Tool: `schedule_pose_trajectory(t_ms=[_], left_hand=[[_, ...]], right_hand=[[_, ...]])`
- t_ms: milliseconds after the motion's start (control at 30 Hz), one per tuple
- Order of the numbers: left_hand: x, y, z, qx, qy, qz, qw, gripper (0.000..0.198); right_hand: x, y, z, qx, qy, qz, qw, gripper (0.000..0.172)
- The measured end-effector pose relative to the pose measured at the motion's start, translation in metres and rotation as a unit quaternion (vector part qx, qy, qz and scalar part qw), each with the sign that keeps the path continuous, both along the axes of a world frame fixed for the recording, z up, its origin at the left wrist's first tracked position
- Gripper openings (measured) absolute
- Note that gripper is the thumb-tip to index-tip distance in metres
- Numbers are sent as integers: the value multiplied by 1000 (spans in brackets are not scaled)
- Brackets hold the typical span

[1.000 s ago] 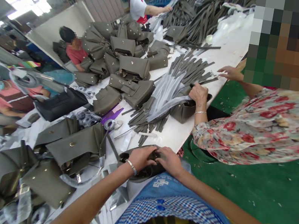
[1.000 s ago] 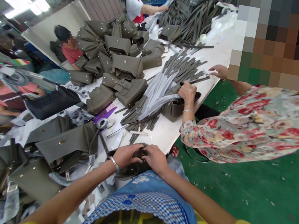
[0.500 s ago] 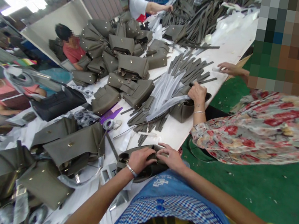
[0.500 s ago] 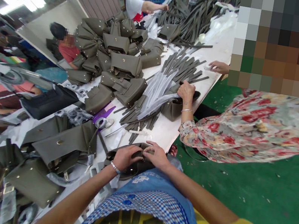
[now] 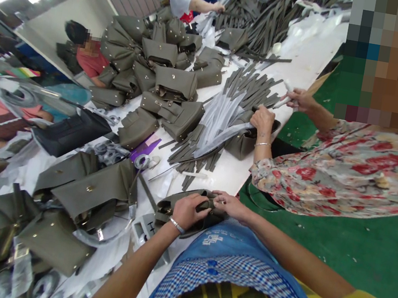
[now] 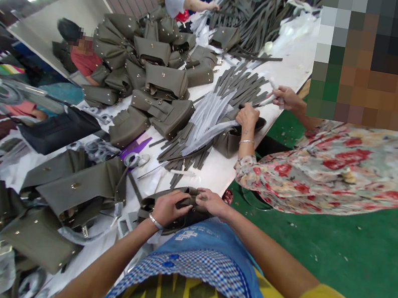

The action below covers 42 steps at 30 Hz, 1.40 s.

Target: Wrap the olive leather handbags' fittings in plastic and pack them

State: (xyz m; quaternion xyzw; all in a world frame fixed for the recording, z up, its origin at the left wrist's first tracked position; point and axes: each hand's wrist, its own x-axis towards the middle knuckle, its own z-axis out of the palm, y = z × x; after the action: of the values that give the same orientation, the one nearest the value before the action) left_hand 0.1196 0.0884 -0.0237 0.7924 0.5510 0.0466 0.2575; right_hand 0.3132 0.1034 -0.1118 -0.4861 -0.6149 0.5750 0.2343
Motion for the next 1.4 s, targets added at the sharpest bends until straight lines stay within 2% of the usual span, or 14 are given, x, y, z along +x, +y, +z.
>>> schedule_pose_trajectory(t_ms=[200,400,800,900,1000,1100,1167,1200,1300,1400], left_hand=[[-4,-3,-1,11,16,14,1000,28],[-10,-9,-12,36,0,20,999,26],[-6,-16,-11,36,4,27,999,25],[-6,-17,-12,30,4,36,999,25],[-7,-17,-10,22,4,48,999,26],[-5,-18,-5,3,-3,66,998,26],[-2,-19,-1,-20,3,96,995,29],[0,-20,0,-33,10,117,993,31],[2,-22,-1,-59,16,164,985,42],[0,-22,-6,-73,-24,164,983,42]], right_hand=[[10,5,-21,13,-110,2,994,9],[39,-4,-49,-8,-194,-20,981,13],[44,-17,-57,-8,-275,-52,960,13],[46,-20,-54,-3,-291,-61,955,15],[43,-23,-39,22,-302,-85,949,20],[32,-27,-16,136,-258,-90,952,31],[21,-29,-2,208,-180,-49,960,31],[15,-30,3,219,-140,-28,965,29],[2,-30,7,169,-71,-20,983,21],[-4,-29,5,100,-44,-37,993,16]])
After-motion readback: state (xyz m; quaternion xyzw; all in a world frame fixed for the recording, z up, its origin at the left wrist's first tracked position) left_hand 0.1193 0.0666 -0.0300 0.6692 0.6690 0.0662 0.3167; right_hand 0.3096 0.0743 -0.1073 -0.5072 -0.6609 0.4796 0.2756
